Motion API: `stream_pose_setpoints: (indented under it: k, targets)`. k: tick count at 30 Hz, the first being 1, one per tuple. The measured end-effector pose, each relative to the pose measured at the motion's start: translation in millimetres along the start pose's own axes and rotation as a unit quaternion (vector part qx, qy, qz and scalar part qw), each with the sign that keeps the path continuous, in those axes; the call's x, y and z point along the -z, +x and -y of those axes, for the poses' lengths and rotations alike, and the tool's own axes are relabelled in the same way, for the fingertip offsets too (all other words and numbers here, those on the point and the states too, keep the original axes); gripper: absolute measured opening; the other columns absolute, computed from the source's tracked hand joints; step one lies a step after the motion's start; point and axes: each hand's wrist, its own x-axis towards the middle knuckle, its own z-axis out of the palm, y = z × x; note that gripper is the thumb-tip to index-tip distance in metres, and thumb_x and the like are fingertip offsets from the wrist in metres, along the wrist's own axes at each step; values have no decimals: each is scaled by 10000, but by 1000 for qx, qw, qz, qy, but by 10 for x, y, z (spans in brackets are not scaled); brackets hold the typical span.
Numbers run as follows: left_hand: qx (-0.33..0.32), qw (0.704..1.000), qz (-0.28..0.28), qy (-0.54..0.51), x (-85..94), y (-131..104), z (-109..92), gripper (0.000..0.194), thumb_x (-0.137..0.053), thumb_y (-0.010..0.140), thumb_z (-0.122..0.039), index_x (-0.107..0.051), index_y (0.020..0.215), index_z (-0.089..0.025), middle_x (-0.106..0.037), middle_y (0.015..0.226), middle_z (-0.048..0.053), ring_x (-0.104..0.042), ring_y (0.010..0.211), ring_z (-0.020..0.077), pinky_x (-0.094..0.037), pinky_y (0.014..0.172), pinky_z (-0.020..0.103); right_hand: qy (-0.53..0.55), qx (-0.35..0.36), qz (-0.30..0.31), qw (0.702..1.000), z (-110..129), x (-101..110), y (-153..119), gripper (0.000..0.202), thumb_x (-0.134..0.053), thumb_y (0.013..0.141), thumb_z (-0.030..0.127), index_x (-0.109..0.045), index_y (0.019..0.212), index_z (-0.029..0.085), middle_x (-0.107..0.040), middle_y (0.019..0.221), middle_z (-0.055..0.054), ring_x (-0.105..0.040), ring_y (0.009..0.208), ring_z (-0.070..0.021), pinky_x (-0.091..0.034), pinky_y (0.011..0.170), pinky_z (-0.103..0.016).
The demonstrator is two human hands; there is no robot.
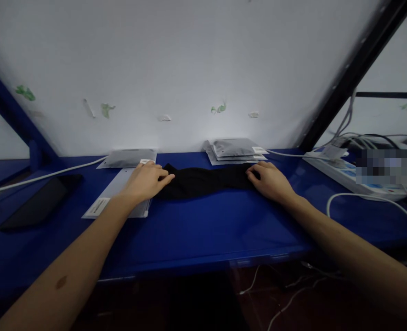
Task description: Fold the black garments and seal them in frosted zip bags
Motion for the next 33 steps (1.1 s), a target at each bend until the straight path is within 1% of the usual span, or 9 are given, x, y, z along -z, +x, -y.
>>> stream_pose_setpoints:
  k: [5,10,15,21,25,30,33]
  targets:
    - [0,1000,-3,-5,26,-1,-4,435,-419,986,-444,-648,687,-227,-662,777,57,-571,887,249,-395,836,405,-3,-5,2,1000,9,14,8,252,-477,918,325,-698,916,203,-690,1010,-102,-597,993,-276,-484,880,-403]
    - [1,1000,-7,2,42,-6,-19,448,-403,984,-437,-633,660,-231,-665,762,69,-570,853,255,-413,795,410,-1,-9,-2,1000,11,20,11,247,-477,911,316,-698,898,205,-689,1006,-109,-600,989,-273,-488,878,-408]
    - [7,1000,-15,12,22,-1,-8,414,-403,980,-418,-663,717,-234,-661,761,78,-573,864,269,-420,784,418,12,-11,-6,1000,3,24,2,245,-478,902,316,-699,887,211,-691,1007,-105,-597,994,-274,-491,873,-418]
    - [23,999,-17,15,24,-3,-18,404,-408,975,-421,-659,721,-233,-649,748,79,-583,893,280,-421,775,413,22,-4,-17,1000,3,45,-11,234,-484,895,311,-692,866,207,-692,975,-100,-599,970,-270,-482,882,-408]
    - [26,1000,-14,10,29,-5,-27,413,-402,974,-409,-630,682,-227,-647,752,77,-584,880,269,-422,781,413,23,-7,-23,999,7,55,-19,226,-489,895,305,-688,854,205,-694,958,-102,-600,961,-269,-478,878,-401]
    - [27,999,-24,22,17,1,-7,481,-393,976,-440,-579,589,-222,-639,731,75,-587,854,256,-424,772,408,37,7,-27,999,36,66,-40,220,-500,897,315,-689,845,215,-707,959,-89,-600,957,-264,-473,877,-390]
    - [39,998,-26,39,14,2,5,495,-388,978,-448,-583,587,-215,-644,752,71,-592,870,254,-427,771,401,53,13,-26,998,79,95,-54,232,-505,900,340,-689,836,214,-715,935,-81,-607,941,-266,-472,869,-390]
